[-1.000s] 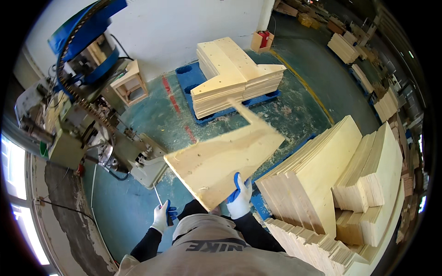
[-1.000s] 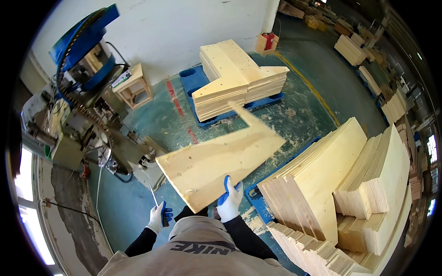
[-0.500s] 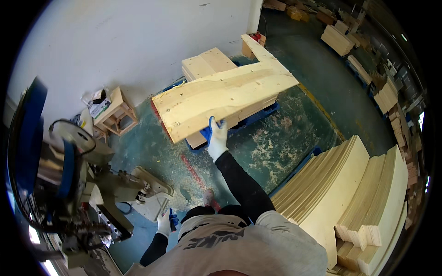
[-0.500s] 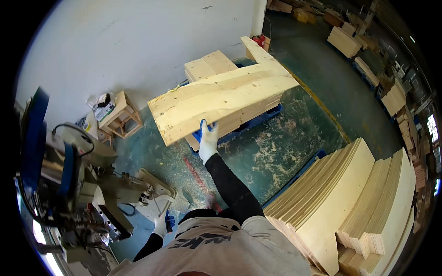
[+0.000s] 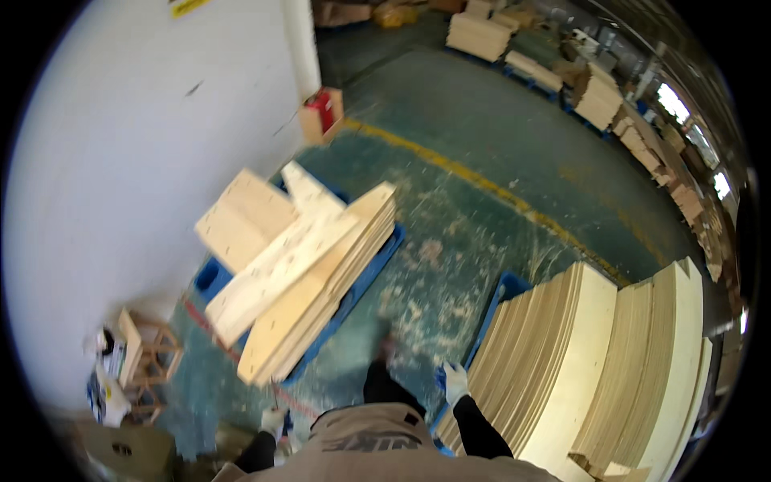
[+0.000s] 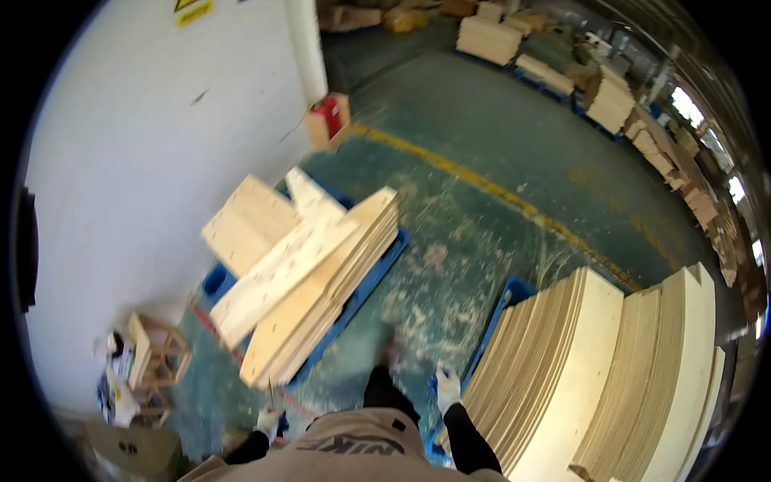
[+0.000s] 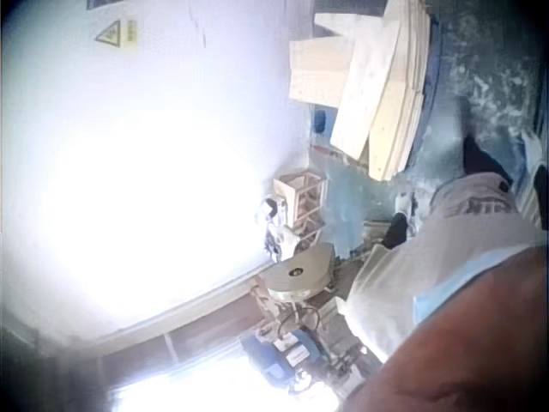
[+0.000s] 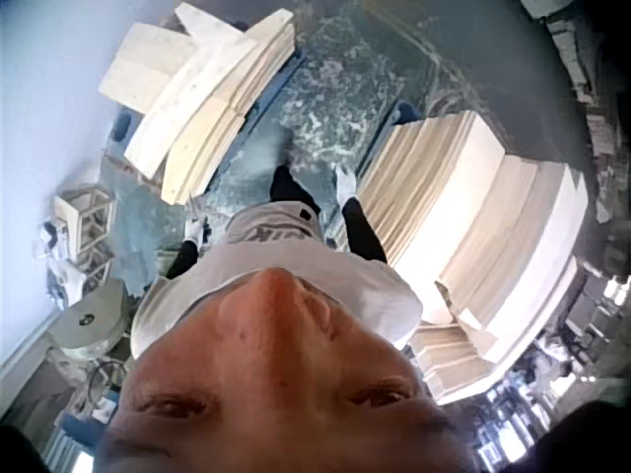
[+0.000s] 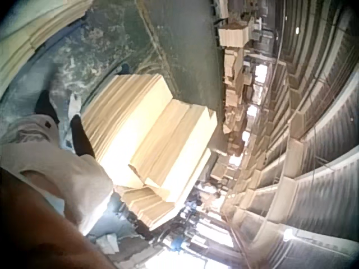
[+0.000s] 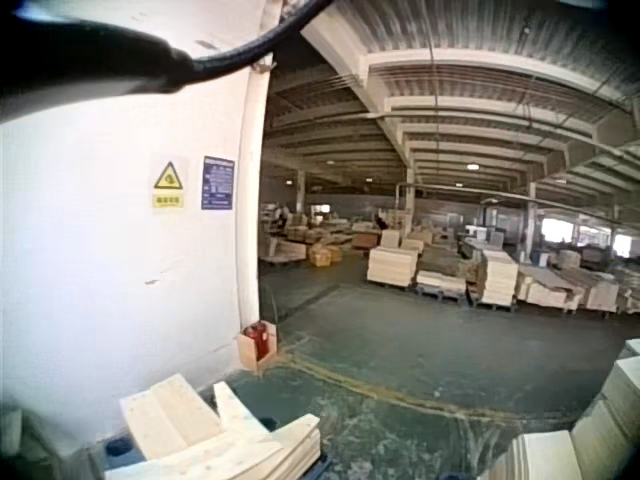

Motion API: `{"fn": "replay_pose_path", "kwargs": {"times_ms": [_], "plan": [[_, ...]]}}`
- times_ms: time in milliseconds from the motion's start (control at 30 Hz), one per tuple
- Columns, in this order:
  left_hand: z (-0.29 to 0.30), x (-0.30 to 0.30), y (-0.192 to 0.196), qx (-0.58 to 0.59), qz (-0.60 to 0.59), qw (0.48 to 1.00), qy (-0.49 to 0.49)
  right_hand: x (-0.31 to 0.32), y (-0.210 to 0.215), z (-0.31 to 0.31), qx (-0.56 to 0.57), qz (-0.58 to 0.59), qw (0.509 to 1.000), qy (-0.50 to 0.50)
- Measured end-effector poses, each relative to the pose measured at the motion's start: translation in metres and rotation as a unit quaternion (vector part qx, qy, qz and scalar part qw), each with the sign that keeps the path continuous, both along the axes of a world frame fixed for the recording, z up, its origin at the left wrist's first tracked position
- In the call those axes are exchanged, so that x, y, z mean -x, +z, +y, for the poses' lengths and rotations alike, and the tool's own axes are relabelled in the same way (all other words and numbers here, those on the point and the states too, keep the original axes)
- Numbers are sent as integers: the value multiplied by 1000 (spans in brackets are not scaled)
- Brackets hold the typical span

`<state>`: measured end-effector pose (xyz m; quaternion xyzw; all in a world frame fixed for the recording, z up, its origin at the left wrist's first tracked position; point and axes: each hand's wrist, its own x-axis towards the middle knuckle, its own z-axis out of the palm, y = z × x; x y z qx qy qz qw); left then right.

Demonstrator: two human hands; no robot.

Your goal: The person uses a screwdriver to secure screws into a wooden panel and then uses a hammer and a screwdriver to assemble larger wooden sections on the factory floor.

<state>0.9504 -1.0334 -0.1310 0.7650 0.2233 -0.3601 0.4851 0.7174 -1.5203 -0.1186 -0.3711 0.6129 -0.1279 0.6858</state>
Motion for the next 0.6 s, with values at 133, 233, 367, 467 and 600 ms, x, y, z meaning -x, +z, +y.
{"fn": "replay_pose_path", "kwargs": {"times_ms": [133, 233, 367, 467, 600], "plan": [[-130, -94, -11, 12, 56, 997, -59, -82, 38, -139, 29, -41, 998, 22], [-282, -166, -1, 35, 7, 986, -164, -151, 33, -249, 138, -48, 986, 77], [-436, -267, 6, 72, -60, 988, -119, -281, 58, -355, 141, -143, 969, 142], [-522, -320, -18, 48, -59, 985, -153, -327, 53, -438, 185, -84, 960, 192], [-622, -382, -33, -39, 14, 975, -217, -351, 43, -527, 137, 32, 982, 127]]}}
